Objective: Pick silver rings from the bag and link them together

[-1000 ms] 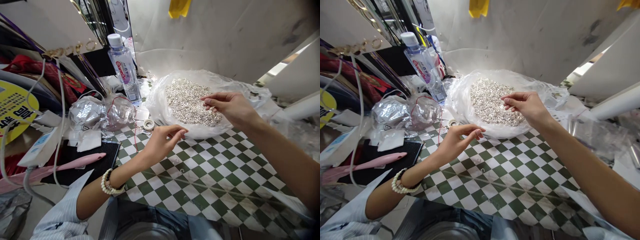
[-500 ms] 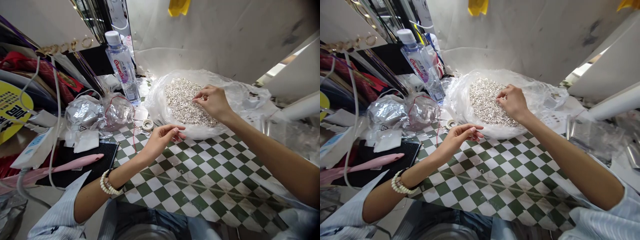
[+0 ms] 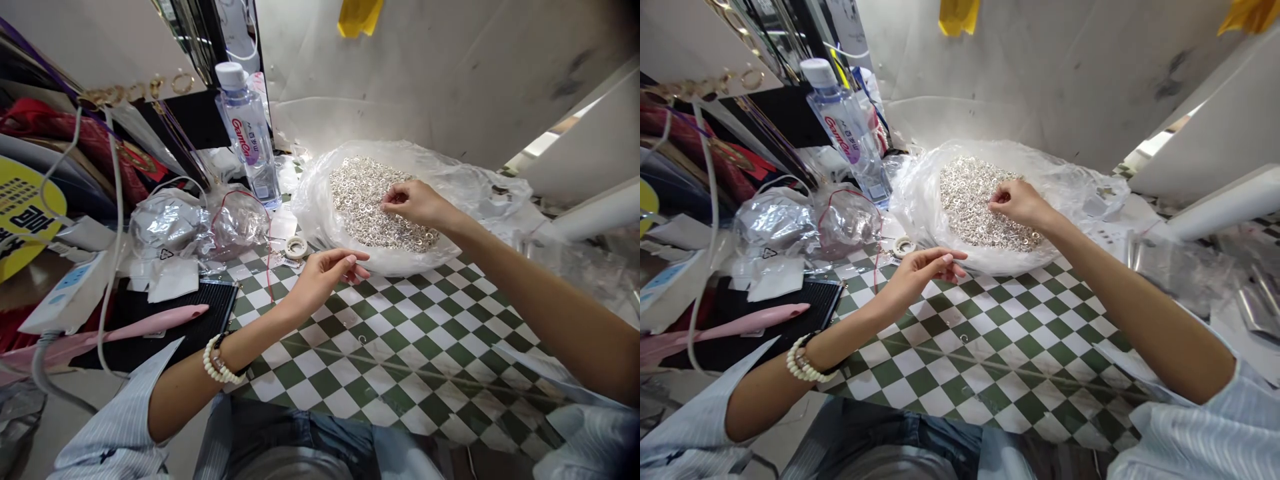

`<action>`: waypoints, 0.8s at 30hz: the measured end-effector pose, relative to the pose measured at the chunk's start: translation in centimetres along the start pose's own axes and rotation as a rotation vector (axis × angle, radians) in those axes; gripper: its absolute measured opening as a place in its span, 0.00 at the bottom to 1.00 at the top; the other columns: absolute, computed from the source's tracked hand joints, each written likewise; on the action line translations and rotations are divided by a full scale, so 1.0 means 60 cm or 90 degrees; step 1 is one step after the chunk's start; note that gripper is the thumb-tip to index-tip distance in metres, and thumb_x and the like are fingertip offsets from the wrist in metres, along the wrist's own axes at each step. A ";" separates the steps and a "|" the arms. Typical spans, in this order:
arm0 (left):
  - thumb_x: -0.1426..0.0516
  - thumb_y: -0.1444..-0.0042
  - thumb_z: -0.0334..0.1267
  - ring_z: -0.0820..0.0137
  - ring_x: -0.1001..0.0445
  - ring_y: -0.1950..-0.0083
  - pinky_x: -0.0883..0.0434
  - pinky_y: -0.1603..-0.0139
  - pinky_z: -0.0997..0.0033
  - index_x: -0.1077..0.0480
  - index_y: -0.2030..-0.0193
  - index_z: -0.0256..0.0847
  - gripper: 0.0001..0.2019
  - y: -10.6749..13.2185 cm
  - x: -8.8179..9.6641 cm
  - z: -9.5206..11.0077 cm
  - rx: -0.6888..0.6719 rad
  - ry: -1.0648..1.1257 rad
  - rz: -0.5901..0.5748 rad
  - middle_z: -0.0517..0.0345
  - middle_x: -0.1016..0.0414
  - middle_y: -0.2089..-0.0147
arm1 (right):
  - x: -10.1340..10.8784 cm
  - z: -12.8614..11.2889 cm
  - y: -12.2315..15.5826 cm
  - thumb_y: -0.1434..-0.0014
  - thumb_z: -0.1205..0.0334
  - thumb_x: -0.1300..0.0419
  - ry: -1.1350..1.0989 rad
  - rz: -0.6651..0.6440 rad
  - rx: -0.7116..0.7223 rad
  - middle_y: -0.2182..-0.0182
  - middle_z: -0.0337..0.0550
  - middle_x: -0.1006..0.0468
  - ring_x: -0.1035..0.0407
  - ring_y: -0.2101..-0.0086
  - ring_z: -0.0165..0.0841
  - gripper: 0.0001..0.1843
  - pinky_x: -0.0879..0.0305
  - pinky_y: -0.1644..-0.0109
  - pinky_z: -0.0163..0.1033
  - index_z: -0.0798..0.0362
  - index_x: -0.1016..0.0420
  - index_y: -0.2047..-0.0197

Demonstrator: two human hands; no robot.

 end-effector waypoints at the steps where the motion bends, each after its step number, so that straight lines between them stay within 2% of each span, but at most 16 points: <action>1: 0.45 0.34 0.42 0.72 0.23 0.62 0.26 0.55 0.70 0.23 0.51 0.35 0.15 0.000 0.000 0.000 0.000 0.004 -0.001 0.50 0.18 0.61 | 0.001 0.005 0.003 0.40 0.66 0.35 -0.023 -0.004 0.004 0.70 0.44 0.23 0.35 0.74 0.26 0.04 0.40 0.71 0.38 0.56 0.23 0.68; 5: 0.44 0.34 0.41 0.72 0.23 0.63 0.27 0.55 0.71 0.22 0.52 0.35 0.14 0.001 0.002 -0.004 0.012 0.022 0.001 0.51 0.18 0.62 | 0.009 0.022 0.017 0.42 0.58 0.32 -0.164 0.001 0.036 0.73 0.41 0.25 0.36 0.75 0.26 0.10 0.39 0.71 0.37 0.55 0.25 0.69; 8: 0.44 0.34 0.40 0.74 0.23 0.64 0.27 0.56 0.72 0.22 0.53 0.35 0.12 0.000 0.001 -0.008 0.017 0.043 -0.001 0.52 0.18 0.63 | 0.015 0.022 0.037 0.47 0.53 0.28 -0.269 0.015 0.078 0.72 0.43 0.23 0.31 0.72 0.28 0.15 0.35 0.69 0.37 0.54 0.25 0.69; 12: 0.43 0.34 0.41 0.73 0.22 0.63 0.26 0.54 0.72 0.22 0.52 0.35 0.13 0.000 0.003 -0.007 0.003 0.090 0.013 0.51 0.18 0.61 | 0.012 0.008 0.085 0.48 0.54 0.27 -0.367 0.025 0.118 0.68 0.44 0.20 0.26 0.67 0.31 0.14 0.30 0.64 0.37 0.54 0.23 0.67; 17: 0.39 0.37 0.39 0.71 0.21 0.54 0.25 0.48 0.72 0.22 0.47 0.40 0.14 0.008 0.004 0.015 -0.085 0.109 0.047 0.52 0.18 0.53 | -0.018 -0.024 0.150 0.46 0.59 0.27 -0.448 -0.026 0.142 0.68 0.41 0.19 0.24 0.67 0.31 0.11 0.27 0.64 0.35 0.52 0.21 0.62; 20: 0.37 0.38 0.41 0.70 0.21 0.54 0.24 0.49 0.72 0.20 0.50 0.40 0.12 0.013 -0.001 0.024 -0.120 0.101 0.041 0.53 0.17 0.55 | -0.040 -0.040 0.176 0.45 0.59 0.28 -0.475 -0.062 0.129 0.67 0.41 0.19 0.23 0.67 0.31 0.11 0.26 0.64 0.34 0.51 0.19 0.59; 24: 0.36 0.40 0.42 0.71 0.21 0.58 0.24 0.52 0.72 0.19 0.54 0.40 0.11 0.013 -0.003 0.020 -0.107 0.089 0.041 0.54 0.17 0.58 | -0.054 -0.049 0.190 0.44 0.57 0.29 -0.479 -0.086 0.102 0.66 0.42 0.19 0.22 0.67 0.32 0.10 0.25 0.65 0.35 0.50 0.18 0.59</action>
Point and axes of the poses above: each hand's wrist, its own y-axis away from the middle knuckle, its own x-axis out of the back of the hand, z = x × y, the point moved 7 cm from there along -y, towards the middle knuckle
